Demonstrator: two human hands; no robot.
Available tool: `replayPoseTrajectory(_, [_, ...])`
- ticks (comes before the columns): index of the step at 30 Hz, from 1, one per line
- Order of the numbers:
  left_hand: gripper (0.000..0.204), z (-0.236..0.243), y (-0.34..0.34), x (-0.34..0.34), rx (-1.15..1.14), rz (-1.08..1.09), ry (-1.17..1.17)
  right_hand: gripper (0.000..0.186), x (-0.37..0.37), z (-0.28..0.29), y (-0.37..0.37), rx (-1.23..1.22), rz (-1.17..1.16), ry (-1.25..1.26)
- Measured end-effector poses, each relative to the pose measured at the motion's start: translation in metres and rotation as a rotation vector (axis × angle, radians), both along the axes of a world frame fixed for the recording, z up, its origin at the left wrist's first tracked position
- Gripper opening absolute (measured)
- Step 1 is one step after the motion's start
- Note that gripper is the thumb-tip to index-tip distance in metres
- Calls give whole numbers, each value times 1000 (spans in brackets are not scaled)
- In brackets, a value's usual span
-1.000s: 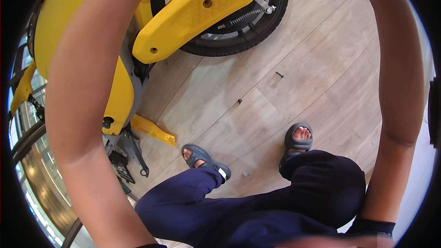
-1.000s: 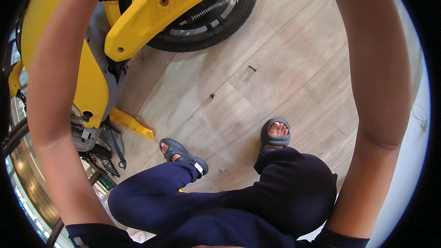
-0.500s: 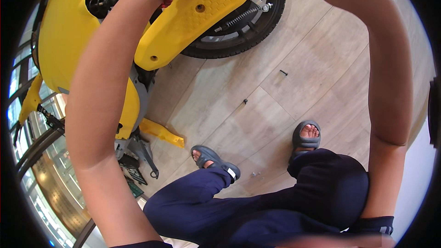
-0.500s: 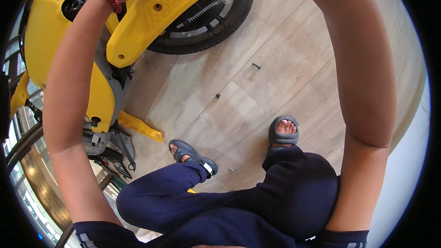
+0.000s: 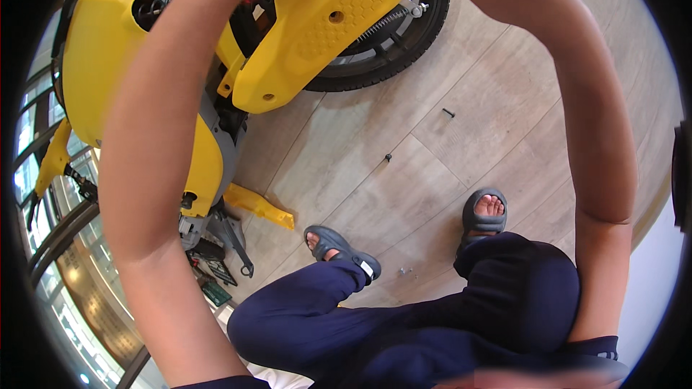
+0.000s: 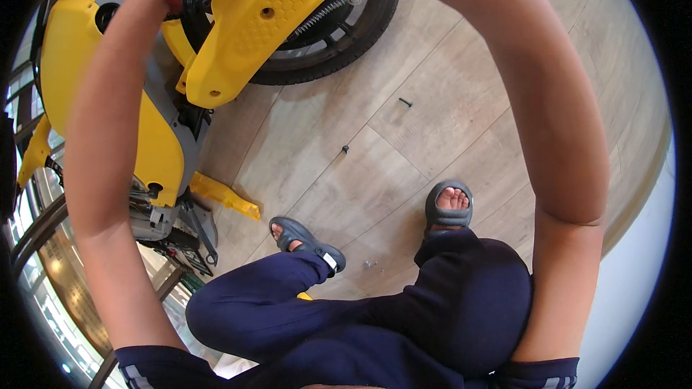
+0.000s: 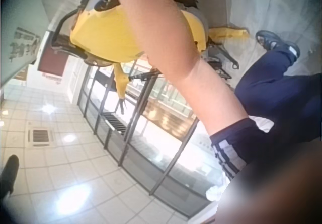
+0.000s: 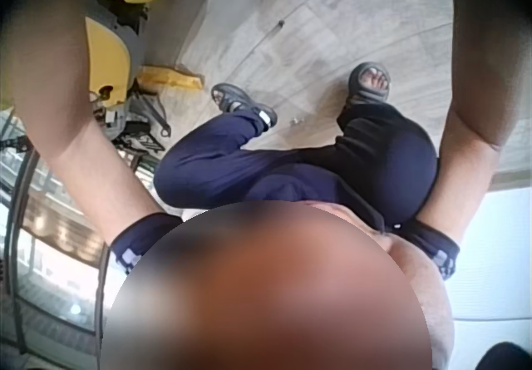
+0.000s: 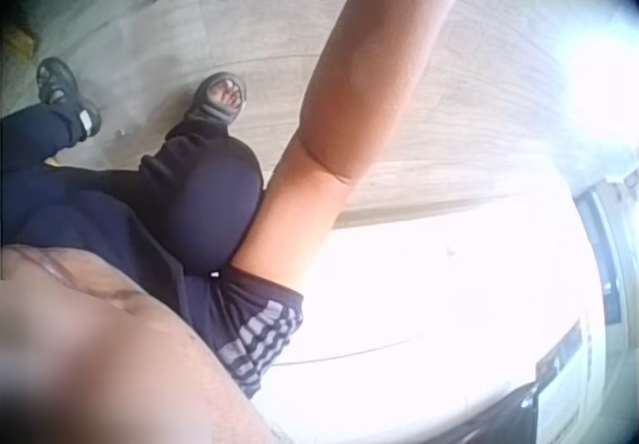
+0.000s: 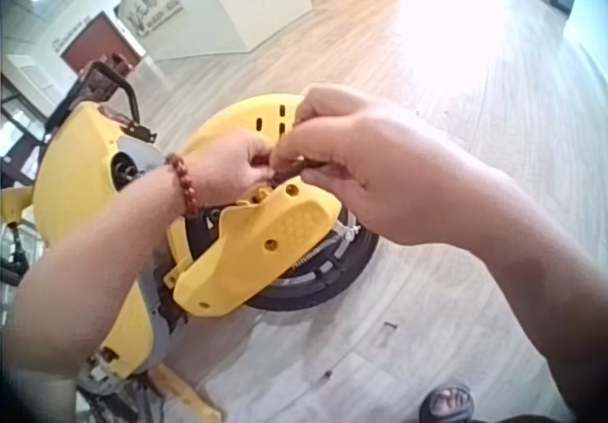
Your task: Removing and inspecting a yellow plastic fairing or cover from a motorcycle chassis.
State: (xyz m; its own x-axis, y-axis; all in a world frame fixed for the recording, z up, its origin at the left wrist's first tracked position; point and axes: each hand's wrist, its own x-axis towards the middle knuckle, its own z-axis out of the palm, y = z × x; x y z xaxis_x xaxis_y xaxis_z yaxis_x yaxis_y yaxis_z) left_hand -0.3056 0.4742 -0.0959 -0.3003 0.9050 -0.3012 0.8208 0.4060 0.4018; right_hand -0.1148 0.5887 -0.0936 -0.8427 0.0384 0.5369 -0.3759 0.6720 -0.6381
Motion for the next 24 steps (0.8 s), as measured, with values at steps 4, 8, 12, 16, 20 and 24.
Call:
replayPoseTrajectory(4, [18,-11,-14,-9,-10,107,-86,22,-3,-22,2,64,-72,-35])
replayPoseTrajectory(8, [26,-11,-29,-12,196,210,-18,24,20,-47,35,-402,-235,72])
replayPoseTrajectory(12, [16,-14,-42,-12,329,-52,149,22,106,-110,136,-1151,-280,67])
replayPoseTrajectory(16, [12,-10,-48,23,449,-66,170,13,183,-220,166,-1334,-523,52])
replayPoseTrajectory(20, [10,-14,-53,53,399,-36,167,17,242,-279,176,-1239,-1084,58])
replayPoseTrajectory(24, [11,-17,-67,65,326,-16,100,28,288,-304,204,-1270,-1166,82])
